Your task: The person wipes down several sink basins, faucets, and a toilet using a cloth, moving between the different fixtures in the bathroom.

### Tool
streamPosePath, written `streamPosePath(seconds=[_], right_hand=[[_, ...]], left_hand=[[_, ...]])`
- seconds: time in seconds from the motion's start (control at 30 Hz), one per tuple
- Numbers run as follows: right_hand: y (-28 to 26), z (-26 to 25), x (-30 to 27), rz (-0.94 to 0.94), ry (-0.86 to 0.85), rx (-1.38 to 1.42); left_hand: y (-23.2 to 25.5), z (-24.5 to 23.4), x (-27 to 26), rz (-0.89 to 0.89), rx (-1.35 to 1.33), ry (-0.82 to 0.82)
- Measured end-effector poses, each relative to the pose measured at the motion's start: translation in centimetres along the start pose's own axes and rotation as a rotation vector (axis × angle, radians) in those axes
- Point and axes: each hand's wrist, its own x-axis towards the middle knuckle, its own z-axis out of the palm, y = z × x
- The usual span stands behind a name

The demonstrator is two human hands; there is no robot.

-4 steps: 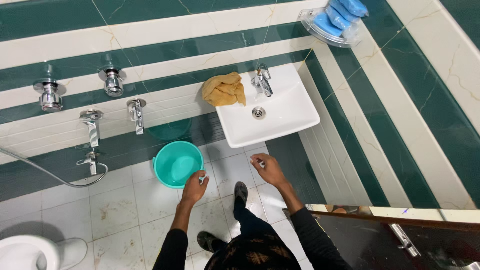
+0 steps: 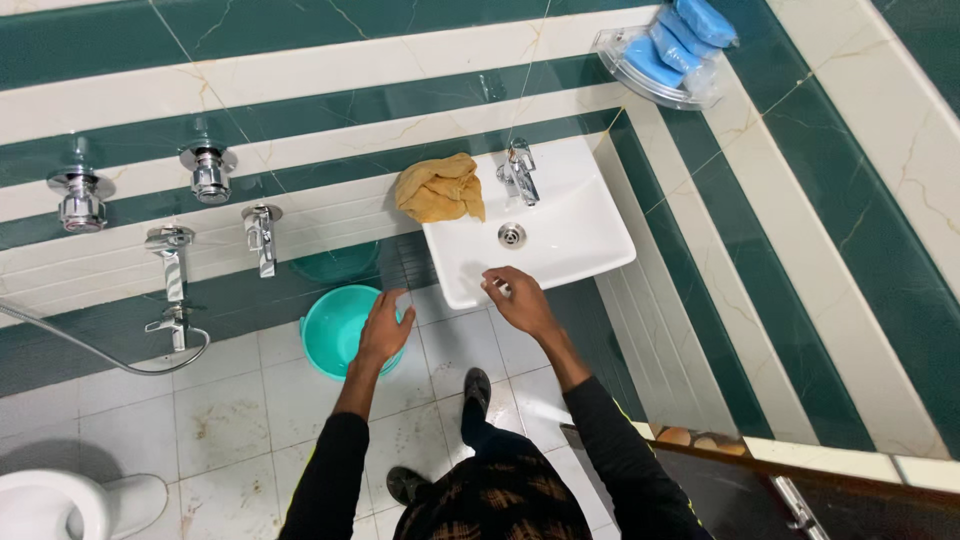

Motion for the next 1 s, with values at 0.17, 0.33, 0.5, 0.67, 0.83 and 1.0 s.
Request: streamPosePath(seconds=[0.17,0.33,0.5,0.67,0.83,1.0], right_hand=[[-2.0,-2.2,10.0,-0.182,-0.006,-0.057],[-2.2,-0.7,18.4,-0.33,0.046,-0.139],[-1.0,3.0,23.4,-0.325,0.031,-0.212],[0.2,5.6,23.9,-0.21,-0.052,-0.302],[2.0,4.7,19.0,-0.181,-0.143,0.053],[3.8,1.3,11.3,-0.201,-0.019,0.047]], left_hand=[[5.3,-1.5,9.4,0.222,0.058,0.19],[9.0,-1.7,15.4,0.183,0.129,0.253],[9.4,-1.0,18.7,0.064,0.142,0.208],[7.7,1.1,19.6,0.113,0.145,0.165],[8.7,0.6,14.3,0.145,0.188,0.219],[13.7,1.4,8.1,0.459,0.229,0.429]])
